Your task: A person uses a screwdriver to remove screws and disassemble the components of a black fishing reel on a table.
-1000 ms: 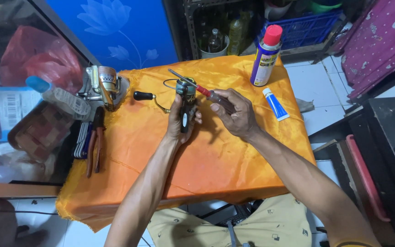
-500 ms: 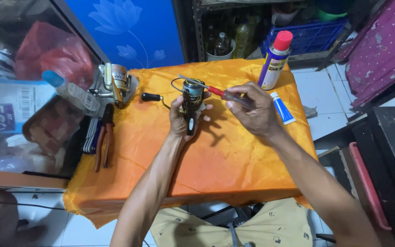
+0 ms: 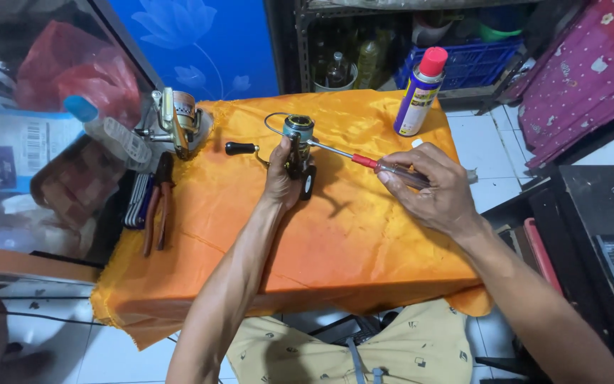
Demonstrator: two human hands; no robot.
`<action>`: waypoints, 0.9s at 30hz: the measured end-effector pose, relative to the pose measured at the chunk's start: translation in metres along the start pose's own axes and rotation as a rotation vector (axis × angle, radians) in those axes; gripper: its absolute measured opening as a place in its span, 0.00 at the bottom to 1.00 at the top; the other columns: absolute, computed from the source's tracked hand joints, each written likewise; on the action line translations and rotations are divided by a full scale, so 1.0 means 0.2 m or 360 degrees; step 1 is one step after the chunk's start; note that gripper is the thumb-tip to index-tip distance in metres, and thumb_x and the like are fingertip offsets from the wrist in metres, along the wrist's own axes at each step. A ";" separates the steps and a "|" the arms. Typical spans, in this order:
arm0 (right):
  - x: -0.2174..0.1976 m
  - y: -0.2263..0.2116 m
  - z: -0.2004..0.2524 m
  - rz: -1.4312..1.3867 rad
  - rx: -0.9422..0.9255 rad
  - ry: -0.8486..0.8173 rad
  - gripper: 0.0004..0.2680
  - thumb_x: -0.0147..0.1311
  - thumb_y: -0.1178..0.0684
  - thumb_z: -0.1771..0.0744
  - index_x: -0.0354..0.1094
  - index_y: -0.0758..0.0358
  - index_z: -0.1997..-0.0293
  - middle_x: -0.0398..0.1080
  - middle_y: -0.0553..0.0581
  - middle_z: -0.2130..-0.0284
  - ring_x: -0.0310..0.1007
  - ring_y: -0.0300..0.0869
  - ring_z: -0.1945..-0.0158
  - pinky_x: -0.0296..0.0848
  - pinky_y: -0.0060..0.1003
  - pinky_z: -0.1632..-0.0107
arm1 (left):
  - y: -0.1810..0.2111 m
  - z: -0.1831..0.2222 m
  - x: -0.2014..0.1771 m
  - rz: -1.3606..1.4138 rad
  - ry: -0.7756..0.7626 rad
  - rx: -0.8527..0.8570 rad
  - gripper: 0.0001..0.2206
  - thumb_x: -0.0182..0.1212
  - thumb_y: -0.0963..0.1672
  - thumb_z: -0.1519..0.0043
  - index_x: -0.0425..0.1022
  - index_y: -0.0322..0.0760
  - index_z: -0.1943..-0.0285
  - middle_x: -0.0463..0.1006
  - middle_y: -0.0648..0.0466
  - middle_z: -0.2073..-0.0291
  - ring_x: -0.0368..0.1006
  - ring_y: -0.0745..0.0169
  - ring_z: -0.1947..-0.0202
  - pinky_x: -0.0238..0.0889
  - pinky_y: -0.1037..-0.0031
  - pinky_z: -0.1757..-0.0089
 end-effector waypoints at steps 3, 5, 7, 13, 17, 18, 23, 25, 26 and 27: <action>0.00 -0.01 0.01 0.0007 0.0002 0.0000 0.07 0.67 0.55 0.35 0.80 0.59 0.54 0.72 0.57 0.71 0.69 0.44 0.74 0.66 0.35 0.73 | 0.04 0.03 0.01 -0.0016 0.0058 0.0004 0.13 0.68 0.53 0.39 0.78 0.44 0.59 0.80 0.55 0.70 0.76 0.63 0.72 0.69 0.74 0.67; -0.01 -0.02 0.01 0.0005 0.0002 0.0009 0.07 0.67 0.55 0.35 0.80 0.59 0.54 0.72 0.57 0.71 0.69 0.44 0.74 0.66 0.35 0.73 | 0.03 0.01 -0.01 -0.0051 0.0040 0.0009 0.14 0.67 0.53 0.40 0.78 0.44 0.58 0.81 0.54 0.69 0.76 0.63 0.72 0.68 0.74 0.67; 0.00 -0.02 0.01 0.0002 0.0011 0.0013 0.07 0.67 0.55 0.34 0.80 0.58 0.53 0.72 0.56 0.71 0.69 0.43 0.74 0.66 0.35 0.73 | 0.01 0.01 -0.02 -0.0086 0.0030 0.0008 0.15 0.67 0.54 0.40 0.77 0.43 0.57 0.81 0.53 0.68 0.75 0.63 0.71 0.68 0.74 0.67; 0.01 -0.02 0.01 -0.0012 0.0002 0.0039 0.06 0.67 0.55 0.34 0.80 0.60 0.55 0.71 0.58 0.72 0.71 0.46 0.73 0.68 0.36 0.72 | 0.00 0.02 0.02 -0.0115 0.0000 0.0018 0.15 0.69 0.53 0.41 0.77 0.43 0.57 0.78 0.56 0.69 0.72 0.65 0.73 0.65 0.76 0.69; 0.02 -0.01 0.03 -0.0006 0.0003 0.0038 0.06 0.67 0.55 0.34 0.80 0.59 0.55 0.71 0.57 0.72 0.71 0.46 0.73 0.68 0.36 0.71 | 0.01 0.02 0.03 -0.0180 -0.0062 0.0041 0.16 0.67 0.54 0.40 0.77 0.43 0.56 0.78 0.55 0.68 0.71 0.67 0.73 0.64 0.77 0.70; 0.02 0.00 0.03 -0.0006 -0.0002 0.0046 0.06 0.68 0.55 0.35 0.80 0.59 0.55 0.72 0.57 0.72 0.71 0.46 0.73 0.68 0.36 0.71 | 0.02 0.02 0.04 -0.0203 -0.0079 0.0051 0.16 0.66 0.54 0.40 0.76 0.43 0.56 0.78 0.55 0.68 0.71 0.67 0.73 0.64 0.78 0.70; 0.02 0.00 0.04 0.0002 0.0019 0.0041 0.06 0.67 0.55 0.34 0.79 0.60 0.55 0.72 0.58 0.72 0.71 0.46 0.73 0.69 0.36 0.71 | 0.04 0.03 0.06 -0.0242 -0.0110 0.0055 0.16 0.64 0.55 0.39 0.75 0.43 0.56 0.78 0.54 0.68 0.71 0.66 0.74 0.62 0.78 0.73; 0.01 0.01 0.05 0.0003 0.0028 0.0031 0.06 0.67 0.55 0.34 0.79 0.61 0.55 0.72 0.58 0.72 0.71 0.46 0.72 0.69 0.37 0.70 | 0.03 0.03 0.06 -0.0251 -0.0118 0.0050 0.16 0.64 0.54 0.38 0.75 0.43 0.56 0.78 0.52 0.68 0.71 0.66 0.75 0.61 0.79 0.74; 0.00 0.01 0.04 0.0007 0.0032 0.0033 0.06 0.67 0.55 0.34 0.79 0.61 0.55 0.72 0.58 0.72 0.71 0.46 0.72 0.70 0.37 0.70 | 0.03 0.03 0.05 -0.0239 -0.0112 0.0048 0.16 0.64 0.54 0.39 0.75 0.43 0.56 0.79 0.52 0.67 0.71 0.67 0.74 0.62 0.79 0.73; 0.00 0.00 0.04 0.0009 0.0036 0.0038 0.06 0.67 0.55 0.34 0.79 0.61 0.55 0.72 0.58 0.72 0.71 0.46 0.72 0.70 0.37 0.70 | 0.02 0.02 0.05 -0.0231 -0.0107 0.0046 0.16 0.64 0.54 0.39 0.76 0.42 0.56 0.79 0.52 0.67 0.72 0.67 0.74 0.63 0.79 0.72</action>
Point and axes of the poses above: each hand's wrist, its own z-axis away from the middle knuckle, its own x-axis out of the palm, y = z × x, the point moved 10 cm from there along -z, towards the middle knuckle
